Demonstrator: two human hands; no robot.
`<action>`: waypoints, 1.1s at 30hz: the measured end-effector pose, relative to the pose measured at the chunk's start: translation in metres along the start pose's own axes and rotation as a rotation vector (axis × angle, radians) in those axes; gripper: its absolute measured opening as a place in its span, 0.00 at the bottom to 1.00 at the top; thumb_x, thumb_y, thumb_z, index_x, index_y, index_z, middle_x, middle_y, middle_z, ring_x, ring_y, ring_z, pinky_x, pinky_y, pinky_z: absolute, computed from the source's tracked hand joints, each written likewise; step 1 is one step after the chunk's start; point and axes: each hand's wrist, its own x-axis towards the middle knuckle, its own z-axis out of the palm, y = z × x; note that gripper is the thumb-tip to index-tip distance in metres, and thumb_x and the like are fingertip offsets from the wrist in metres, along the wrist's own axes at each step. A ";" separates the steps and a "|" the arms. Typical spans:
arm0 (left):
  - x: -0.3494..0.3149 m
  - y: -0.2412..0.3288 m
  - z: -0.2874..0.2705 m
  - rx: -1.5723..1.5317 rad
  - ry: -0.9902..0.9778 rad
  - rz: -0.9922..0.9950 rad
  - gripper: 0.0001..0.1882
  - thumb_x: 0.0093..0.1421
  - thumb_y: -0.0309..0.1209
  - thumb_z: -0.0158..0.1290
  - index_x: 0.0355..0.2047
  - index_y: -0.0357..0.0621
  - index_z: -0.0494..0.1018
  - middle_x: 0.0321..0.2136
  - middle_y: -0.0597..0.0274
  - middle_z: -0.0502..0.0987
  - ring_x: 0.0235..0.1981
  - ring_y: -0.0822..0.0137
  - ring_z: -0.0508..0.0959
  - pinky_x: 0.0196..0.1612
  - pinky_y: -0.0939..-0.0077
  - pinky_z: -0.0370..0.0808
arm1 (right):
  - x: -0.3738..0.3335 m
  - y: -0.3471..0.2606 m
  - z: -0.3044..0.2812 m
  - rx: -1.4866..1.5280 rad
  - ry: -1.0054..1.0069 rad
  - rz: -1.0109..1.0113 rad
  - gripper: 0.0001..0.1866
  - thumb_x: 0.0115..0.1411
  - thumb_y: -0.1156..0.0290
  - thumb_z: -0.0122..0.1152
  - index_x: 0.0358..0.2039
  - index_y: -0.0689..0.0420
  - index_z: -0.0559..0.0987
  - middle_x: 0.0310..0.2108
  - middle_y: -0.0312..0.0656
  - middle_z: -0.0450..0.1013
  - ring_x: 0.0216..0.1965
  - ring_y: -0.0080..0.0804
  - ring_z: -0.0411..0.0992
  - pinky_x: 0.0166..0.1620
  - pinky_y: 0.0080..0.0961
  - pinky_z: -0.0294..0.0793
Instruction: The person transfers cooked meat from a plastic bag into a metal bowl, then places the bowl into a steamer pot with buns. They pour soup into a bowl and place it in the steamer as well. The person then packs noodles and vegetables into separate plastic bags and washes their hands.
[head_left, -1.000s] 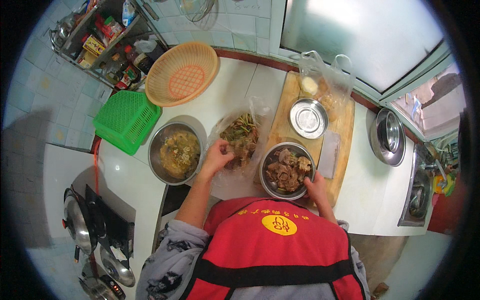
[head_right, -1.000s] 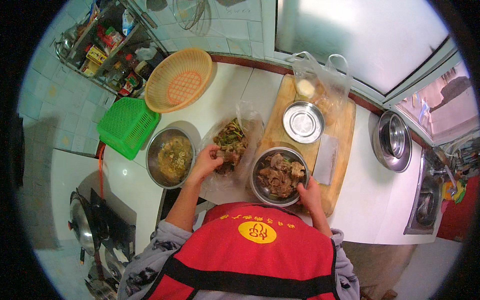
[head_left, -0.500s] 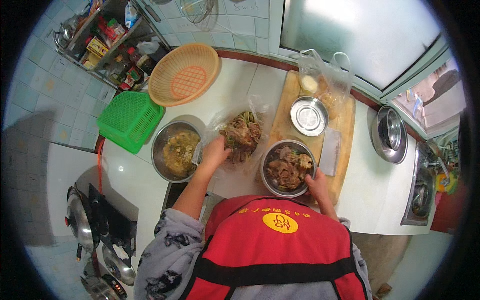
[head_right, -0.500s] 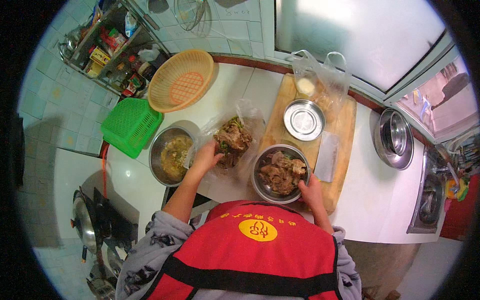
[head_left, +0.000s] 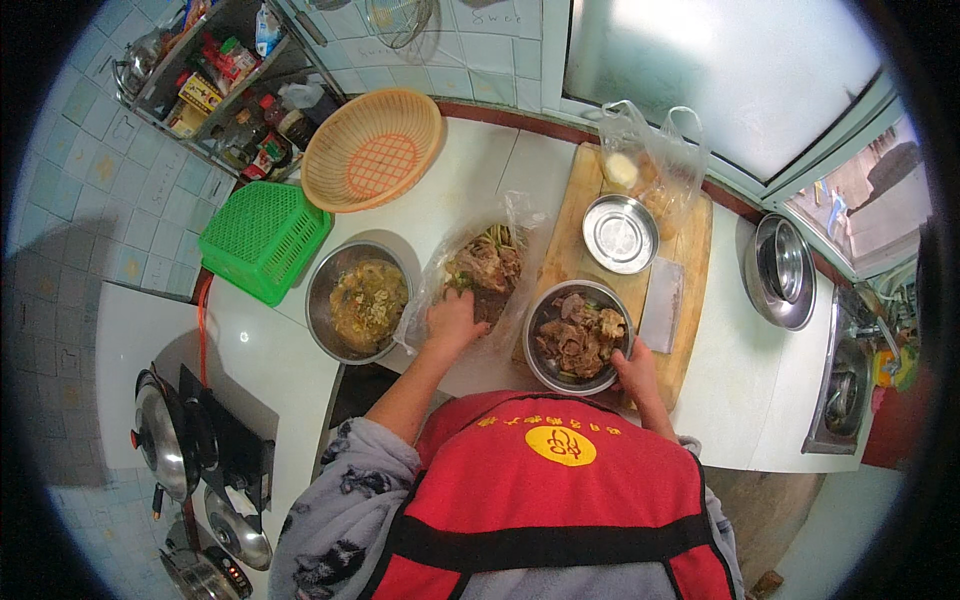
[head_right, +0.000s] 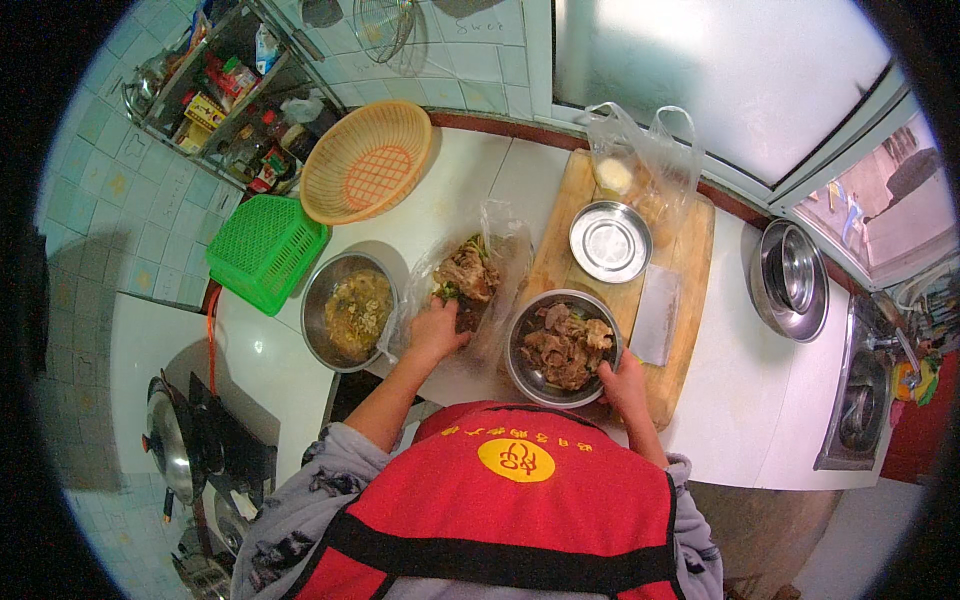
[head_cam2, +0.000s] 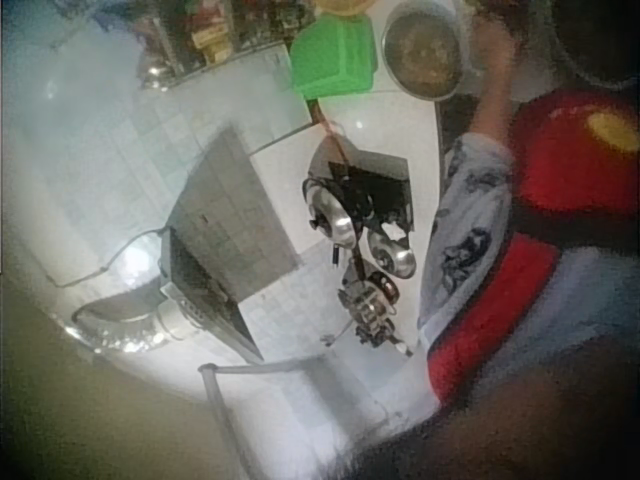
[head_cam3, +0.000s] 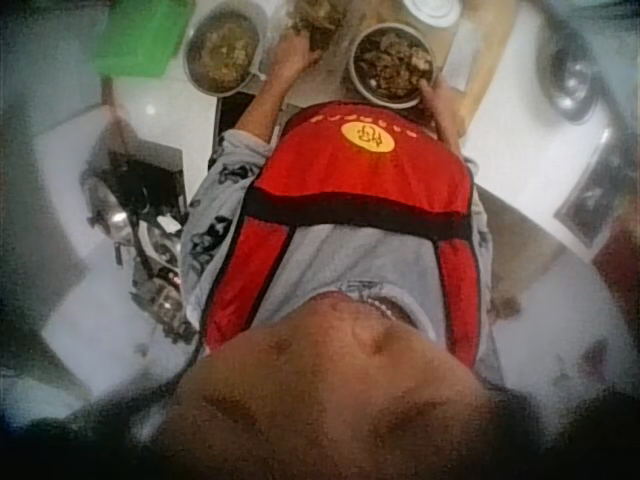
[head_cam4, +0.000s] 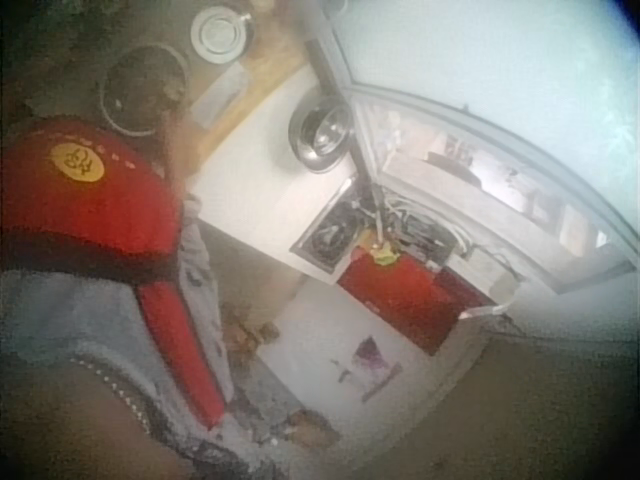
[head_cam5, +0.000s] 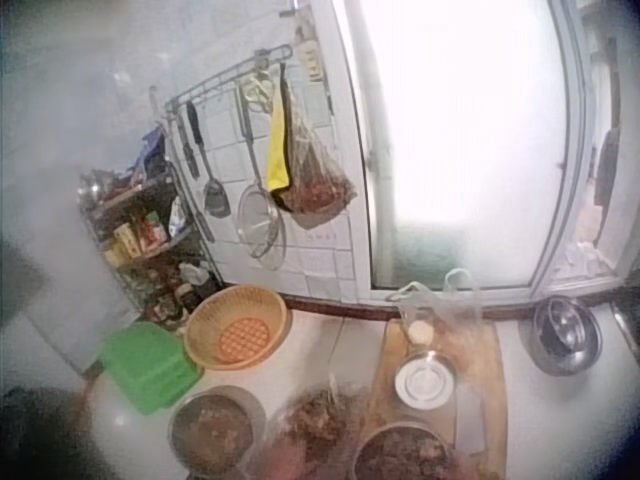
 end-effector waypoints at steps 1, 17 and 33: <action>0.001 0.001 0.000 -0.006 -0.020 0.019 0.30 0.40 0.45 0.62 0.39 0.41 0.68 0.37 0.48 0.69 0.34 0.50 0.75 0.34 0.58 0.73 | -0.002 -0.003 0.000 0.013 -0.006 0.005 0.16 0.52 0.75 0.50 0.44 0.60 0.69 0.26 0.41 0.72 0.17 0.26 0.71 0.12 0.22 0.71; 0.007 -0.040 -0.009 -0.795 0.245 0.093 0.21 0.44 0.32 0.60 0.39 0.42 0.69 0.30 0.56 0.74 0.29 0.64 0.73 0.33 0.71 0.69 | -0.002 -0.003 0.002 0.008 0.016 -0.014 0.17 0.52 0.74 0.51 0.44 0.61 0.68 0.26 0.42 0.72 0.17 0.27 0.71 0.13 0.23 0.72; -0.004 0.017 -0.092 -1.839 -0.165 0.027 0.18 0.53 0.24 0.53 0.45 0.40 0.67 0.35 0.63 0.75 0.33 0.72 0.75 0.35 0.80 0.73 | 0.010 0.024 -0.002 -0.178 0.074 -0.151 0.18 0.50 0.71 0.53 0.44 0.60 0.71 0.32 0.49 0.73 0.32 0.40 0.73 0.34 0.33 0.73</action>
